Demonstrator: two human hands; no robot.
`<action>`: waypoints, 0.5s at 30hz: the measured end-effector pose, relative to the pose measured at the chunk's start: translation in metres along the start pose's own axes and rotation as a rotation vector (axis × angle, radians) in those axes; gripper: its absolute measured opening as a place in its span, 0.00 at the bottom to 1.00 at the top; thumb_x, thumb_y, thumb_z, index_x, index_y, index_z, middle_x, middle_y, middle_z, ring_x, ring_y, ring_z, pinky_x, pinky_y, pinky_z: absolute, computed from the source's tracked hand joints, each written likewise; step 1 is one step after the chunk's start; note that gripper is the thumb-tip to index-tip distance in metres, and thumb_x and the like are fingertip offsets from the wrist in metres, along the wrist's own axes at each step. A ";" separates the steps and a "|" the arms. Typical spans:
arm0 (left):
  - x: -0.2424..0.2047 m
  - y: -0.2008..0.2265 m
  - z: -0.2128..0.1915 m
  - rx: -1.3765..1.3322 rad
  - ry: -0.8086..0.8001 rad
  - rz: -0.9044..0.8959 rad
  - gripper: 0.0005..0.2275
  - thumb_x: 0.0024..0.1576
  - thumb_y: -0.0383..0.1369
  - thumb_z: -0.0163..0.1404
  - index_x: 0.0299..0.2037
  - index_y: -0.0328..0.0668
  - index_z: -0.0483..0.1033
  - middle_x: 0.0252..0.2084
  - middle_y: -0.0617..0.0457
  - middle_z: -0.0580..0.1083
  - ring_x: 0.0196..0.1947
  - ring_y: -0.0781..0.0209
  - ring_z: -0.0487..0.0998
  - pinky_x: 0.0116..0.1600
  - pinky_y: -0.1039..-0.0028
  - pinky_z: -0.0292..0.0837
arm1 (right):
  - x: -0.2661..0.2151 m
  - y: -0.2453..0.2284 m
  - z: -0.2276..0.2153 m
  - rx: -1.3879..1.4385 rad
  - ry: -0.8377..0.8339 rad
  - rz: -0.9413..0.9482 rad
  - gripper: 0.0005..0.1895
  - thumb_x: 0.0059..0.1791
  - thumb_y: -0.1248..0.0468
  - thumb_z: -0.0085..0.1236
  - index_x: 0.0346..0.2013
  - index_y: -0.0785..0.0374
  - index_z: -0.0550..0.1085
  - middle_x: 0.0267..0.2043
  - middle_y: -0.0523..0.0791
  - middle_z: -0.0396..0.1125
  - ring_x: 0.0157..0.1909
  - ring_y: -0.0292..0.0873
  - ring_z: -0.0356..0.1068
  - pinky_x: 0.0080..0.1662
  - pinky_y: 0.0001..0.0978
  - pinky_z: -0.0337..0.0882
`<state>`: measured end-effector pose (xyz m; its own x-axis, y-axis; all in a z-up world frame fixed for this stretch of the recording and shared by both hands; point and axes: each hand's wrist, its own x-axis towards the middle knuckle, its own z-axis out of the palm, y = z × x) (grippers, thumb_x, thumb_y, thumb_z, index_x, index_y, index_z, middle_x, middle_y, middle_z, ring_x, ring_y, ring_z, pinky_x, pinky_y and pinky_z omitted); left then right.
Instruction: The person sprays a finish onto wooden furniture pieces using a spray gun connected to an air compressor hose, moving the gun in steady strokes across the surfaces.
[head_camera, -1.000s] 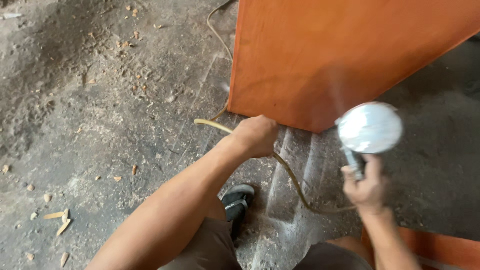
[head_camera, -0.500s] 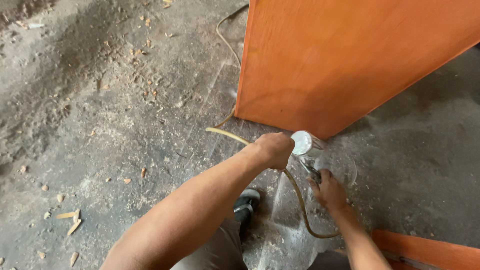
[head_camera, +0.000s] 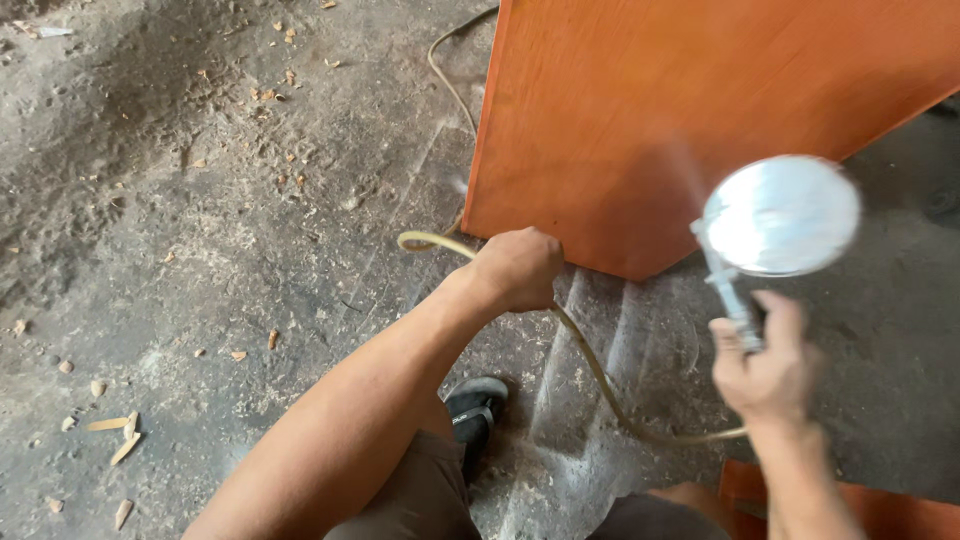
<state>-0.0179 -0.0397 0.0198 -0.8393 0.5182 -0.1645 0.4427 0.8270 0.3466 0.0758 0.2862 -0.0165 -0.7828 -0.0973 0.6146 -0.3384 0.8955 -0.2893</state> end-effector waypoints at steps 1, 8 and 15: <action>-0.002 0.001 -0.003 -0.016 0.014 -0.021 0.06 0.44 0.31 0.60 0.29 0.38 0.82 0.32 0.41 0.79 0.37 0.41 0.82 0.42 0.56 0.79 | 0.009 -0.003 -0.010 -0.017 0.046 -0.026 0.22 0.59 0.51 0.58 0.53 0.68 0.68 0.25 0.46 0.64 0.24 0.44 0.68 0.27 0.35 0.66; -0.009 0.004 -0.013 -0.039 0.010 -0.031 0.07 0.46 0.32 0.61 0.29 0.38 0.82 0.32 0.41 0.79 0.37 0.41 0.82 0.42 0.57 0.79 | 0.046 -0.002 -0.044 0.037 0.228 -0.231 0.16 0.65 0.57 0.47 0.53 0.70 0.66 0.38 0.48 0.67 0.36 0.41 0.70 0.37 0.30 0.69; -0.013 0.002 -0.009 -0.017 -0.042 -0.057 0.06 0.47 0.32 0.60 0.31 0.38 0.83 0.32 0.42 0.80 0.36 0.43 0.83 0.41 0.58 0.79 | 0.036 0.007 -0.003 0.129 0.176 -0.197 0.21 0.65 0.52 0.45 0.55 0.72 0.66 0.38 0.48 0.66 0.32 0.37 0.67 0.34 0.28 0.69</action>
<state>-0.0096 -0.0469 0.0311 -0.8490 0.4791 -0.2227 0.3887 0.8519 0.3510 0.0467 0.2903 0.0055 -0.5967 -0.1774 0.7826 -0.5475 0.8030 -0.2355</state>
